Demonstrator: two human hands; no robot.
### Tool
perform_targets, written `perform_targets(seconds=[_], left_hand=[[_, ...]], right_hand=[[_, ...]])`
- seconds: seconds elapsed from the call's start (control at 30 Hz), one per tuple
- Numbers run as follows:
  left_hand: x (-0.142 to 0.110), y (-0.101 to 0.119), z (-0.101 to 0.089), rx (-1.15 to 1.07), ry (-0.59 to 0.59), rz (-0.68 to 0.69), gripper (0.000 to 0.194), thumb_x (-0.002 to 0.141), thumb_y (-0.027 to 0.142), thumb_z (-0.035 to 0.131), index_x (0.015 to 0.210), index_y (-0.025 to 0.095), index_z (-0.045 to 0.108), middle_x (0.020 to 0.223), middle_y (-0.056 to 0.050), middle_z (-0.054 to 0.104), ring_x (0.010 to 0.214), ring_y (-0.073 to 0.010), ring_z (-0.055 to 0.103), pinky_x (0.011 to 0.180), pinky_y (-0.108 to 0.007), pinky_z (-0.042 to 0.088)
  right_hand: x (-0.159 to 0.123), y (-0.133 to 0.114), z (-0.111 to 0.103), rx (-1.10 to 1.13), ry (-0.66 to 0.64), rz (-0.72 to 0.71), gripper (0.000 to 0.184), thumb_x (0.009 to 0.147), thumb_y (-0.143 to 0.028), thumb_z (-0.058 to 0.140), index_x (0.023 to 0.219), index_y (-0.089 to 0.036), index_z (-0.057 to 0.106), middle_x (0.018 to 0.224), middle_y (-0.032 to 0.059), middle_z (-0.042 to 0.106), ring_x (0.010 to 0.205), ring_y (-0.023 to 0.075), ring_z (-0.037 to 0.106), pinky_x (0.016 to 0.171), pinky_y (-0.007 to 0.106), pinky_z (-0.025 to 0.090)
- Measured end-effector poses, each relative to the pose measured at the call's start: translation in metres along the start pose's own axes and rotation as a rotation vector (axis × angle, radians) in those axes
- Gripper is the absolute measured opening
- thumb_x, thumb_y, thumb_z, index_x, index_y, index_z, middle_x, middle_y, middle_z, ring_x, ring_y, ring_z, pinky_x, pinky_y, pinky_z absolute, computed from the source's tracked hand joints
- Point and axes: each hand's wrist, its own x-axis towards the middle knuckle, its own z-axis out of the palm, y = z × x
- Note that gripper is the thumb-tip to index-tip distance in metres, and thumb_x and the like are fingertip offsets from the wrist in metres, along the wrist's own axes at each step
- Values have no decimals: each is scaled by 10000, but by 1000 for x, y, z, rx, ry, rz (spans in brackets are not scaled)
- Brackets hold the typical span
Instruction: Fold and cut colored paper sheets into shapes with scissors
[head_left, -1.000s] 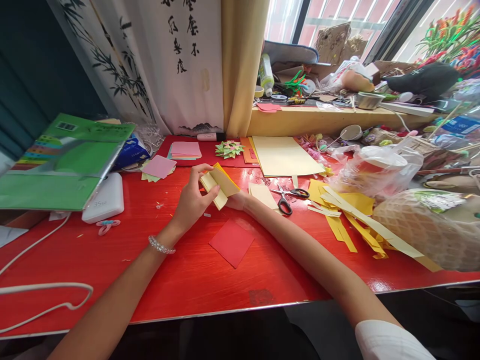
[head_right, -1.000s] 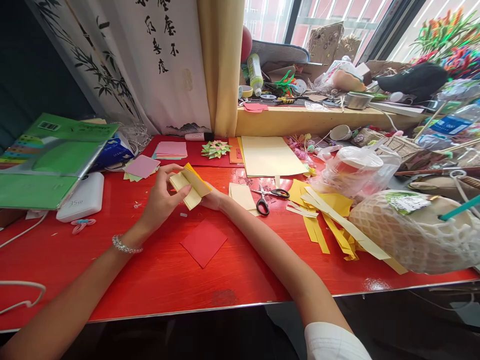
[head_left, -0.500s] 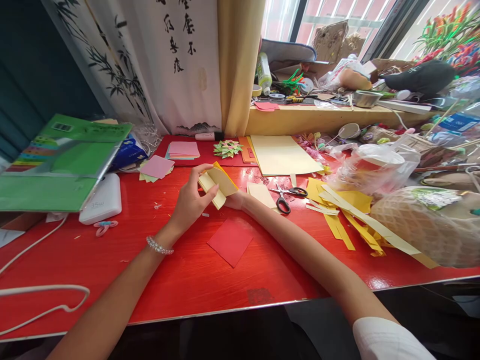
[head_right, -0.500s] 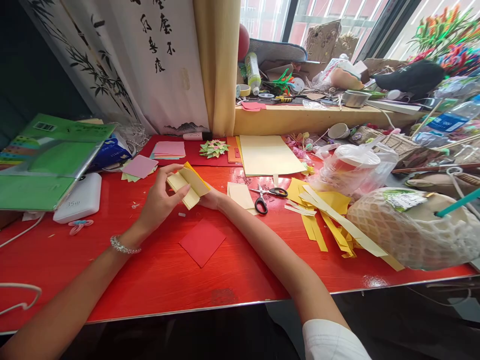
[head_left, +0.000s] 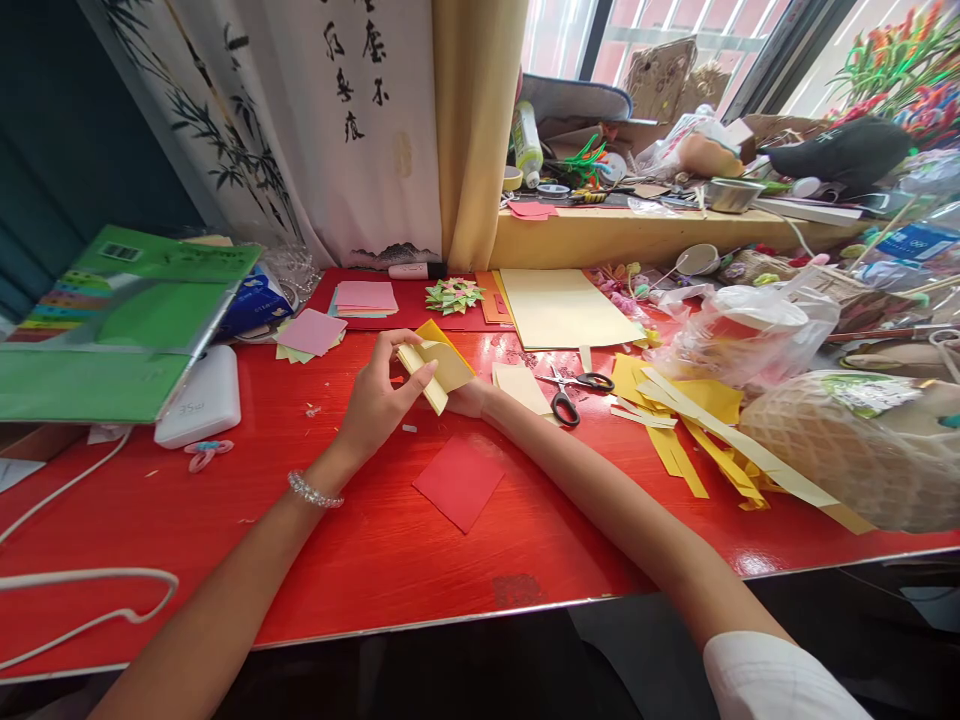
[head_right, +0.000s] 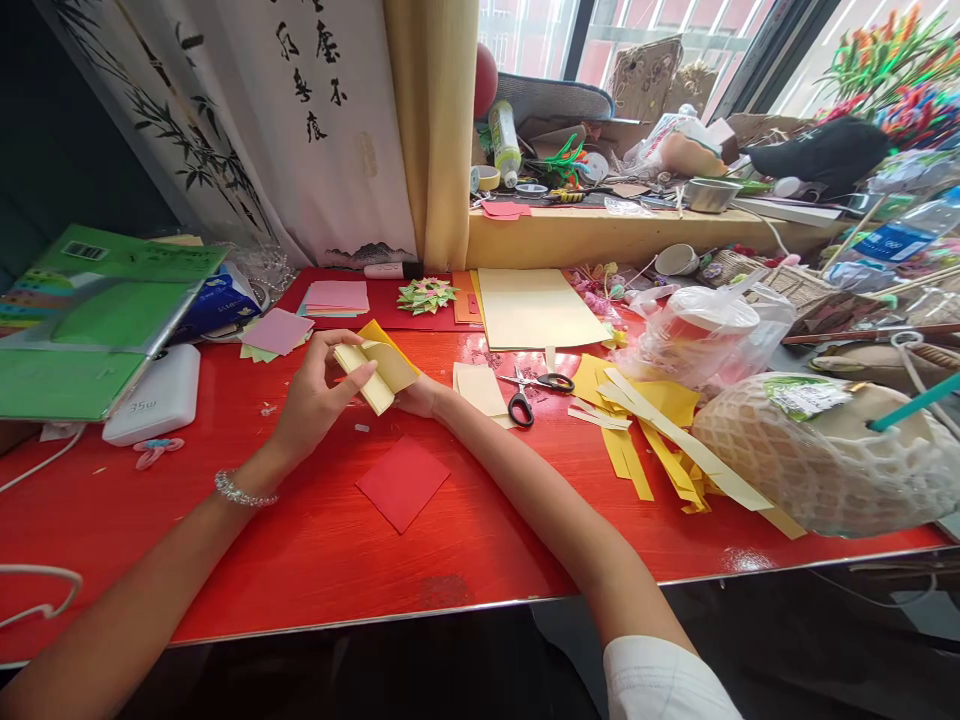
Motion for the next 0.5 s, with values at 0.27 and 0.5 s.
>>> perform_targets(seconds=[0.27,0.5], left_hand=[[4,0,-6,-97,1,-140,240,797,415,499,946,231,460,867,2,552,584,-106,572,468,-205,483],[11,-4,-17,17,60,-87,276,852,415,405,708,206,513,647,14,490,595,-131,507,521,-230,441]], right_hand=[[3,0,8,-157,66,-67,150,841,-288,502,810,-155,562,640,-6,540,526,88,493,451,178,394],[4,3,12,-369,259,-242,187,856,-325,440,751,-180,494,680,-19,486,595,96,456,522,188,402]])
